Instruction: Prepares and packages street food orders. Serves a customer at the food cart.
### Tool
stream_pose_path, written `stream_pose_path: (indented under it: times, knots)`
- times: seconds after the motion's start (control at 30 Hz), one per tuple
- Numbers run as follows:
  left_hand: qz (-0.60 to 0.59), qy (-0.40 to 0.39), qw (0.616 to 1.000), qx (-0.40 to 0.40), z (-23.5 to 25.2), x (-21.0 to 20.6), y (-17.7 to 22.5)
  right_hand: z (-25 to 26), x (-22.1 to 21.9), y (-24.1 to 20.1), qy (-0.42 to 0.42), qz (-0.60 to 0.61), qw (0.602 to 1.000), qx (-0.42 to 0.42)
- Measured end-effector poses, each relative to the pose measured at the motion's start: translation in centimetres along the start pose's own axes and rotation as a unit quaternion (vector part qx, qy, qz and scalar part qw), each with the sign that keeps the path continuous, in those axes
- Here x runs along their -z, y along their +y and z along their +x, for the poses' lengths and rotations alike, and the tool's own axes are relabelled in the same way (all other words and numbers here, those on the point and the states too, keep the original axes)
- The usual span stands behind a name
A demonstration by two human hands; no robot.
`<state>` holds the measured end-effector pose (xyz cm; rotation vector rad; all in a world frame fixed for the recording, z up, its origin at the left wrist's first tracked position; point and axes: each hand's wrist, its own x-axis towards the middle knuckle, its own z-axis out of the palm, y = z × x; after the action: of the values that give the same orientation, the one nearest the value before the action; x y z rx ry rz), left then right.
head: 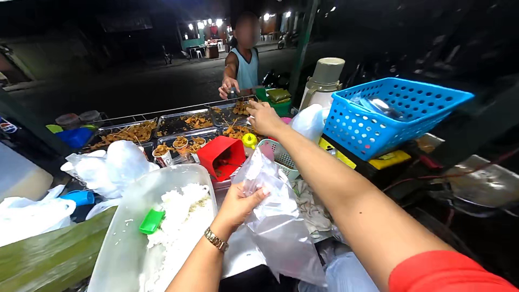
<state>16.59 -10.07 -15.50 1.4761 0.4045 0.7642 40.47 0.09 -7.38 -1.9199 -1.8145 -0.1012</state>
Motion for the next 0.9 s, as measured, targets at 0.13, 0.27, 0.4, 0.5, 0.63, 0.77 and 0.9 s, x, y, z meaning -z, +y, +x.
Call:
stream_pose_path:
  times: [0.13, 0.27, 0.4, 0.5, 0.63, 0.77, 0.9]
  knots:
    - [-0.008, -0.009, 1.000, 0.019, 0.1, -0.2, -0.4, 3.8, -2.5, 0.3, -0.055, -0.078, 0.995, -0.014]
    - [-0.034, 0.003, 0.999, 0.035, 0.1, -0.2, -0.5, 6.2, -3.6, 0.2, -0.067, -0.101, 0.992, -0.048]
    - [-0.045, 0.014, 0.998, 0.049, 0.0, -0.5, -0.5, 7.6, -4.2, 0.3, -0.063, -0.108, 0.990, -0.063]
    - [-0.047, 0.006, 0.998, 0.050, 0.0, -0.6, -0.6, 7.8, -4.4, 0.5, -0.061, -0.107, 0.990, -0.073]
    - [-0.044, 0.002, 0.997, 0.056, 0.2, -0.5, -0.7, 7.6, -4.4, 0.9, -0.056, -0.097, 0.991, -0.075]
    - [-0.025, -0.001, 0.998, 0.050, 0.4, -0.4, -0.9, 6.8, -3.4, 1.3, -0.045, -0.094, 0.993, -0.048]
    - [-0.006, -0.004, 0.999, 0.045, 0.7, -0.3, -1.1, 5.0, -0.1, 1.5, 0.039, -0.050, 0.998, -0.019]
